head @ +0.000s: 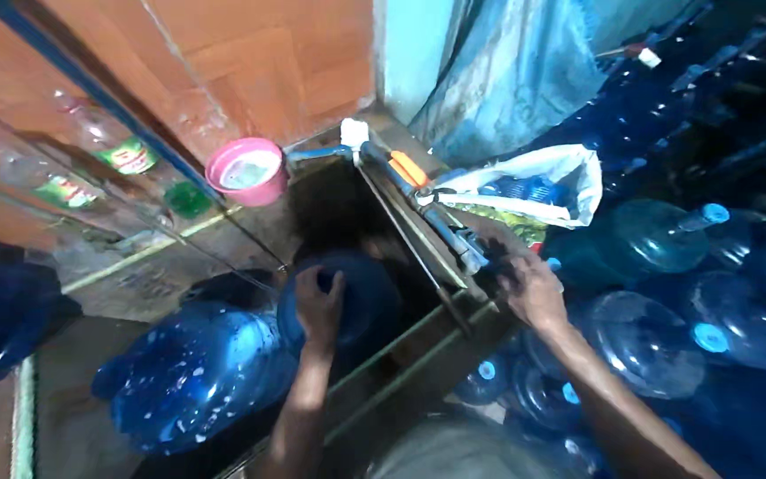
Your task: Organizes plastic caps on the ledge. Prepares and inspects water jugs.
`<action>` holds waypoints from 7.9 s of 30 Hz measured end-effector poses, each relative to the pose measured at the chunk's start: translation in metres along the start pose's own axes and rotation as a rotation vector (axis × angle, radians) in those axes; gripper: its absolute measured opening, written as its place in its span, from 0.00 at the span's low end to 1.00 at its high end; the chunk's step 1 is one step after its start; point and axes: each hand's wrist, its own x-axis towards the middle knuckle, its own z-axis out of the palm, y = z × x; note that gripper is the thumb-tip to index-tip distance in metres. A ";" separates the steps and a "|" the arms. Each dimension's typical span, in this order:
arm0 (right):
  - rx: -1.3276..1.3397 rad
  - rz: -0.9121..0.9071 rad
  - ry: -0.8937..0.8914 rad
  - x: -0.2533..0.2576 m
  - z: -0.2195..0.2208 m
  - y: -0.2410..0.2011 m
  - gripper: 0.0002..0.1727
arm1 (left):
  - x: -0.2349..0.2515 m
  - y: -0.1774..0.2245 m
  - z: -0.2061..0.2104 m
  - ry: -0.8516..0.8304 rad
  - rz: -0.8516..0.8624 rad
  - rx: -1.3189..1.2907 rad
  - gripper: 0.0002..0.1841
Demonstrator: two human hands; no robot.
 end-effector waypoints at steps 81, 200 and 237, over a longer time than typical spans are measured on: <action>0.327 0.237 -0.669 -0.120 0.035 -0.218 0.22 | 0.005 -0.017 0.003 -0.016 -0.264 -0.752 0.20; 0.544 0.018 -1.000 -0.069 0.078 -0.153 0.24 | -0.001 -0.030 -0.003 0.100 -0.200 -0.564 0.21; 0.466 -0.081 -0.956 -0.066 0.069 -0.151 0.23 | 0.005 -0.026 -0.004 0.077 -0.242 -0.565 0.22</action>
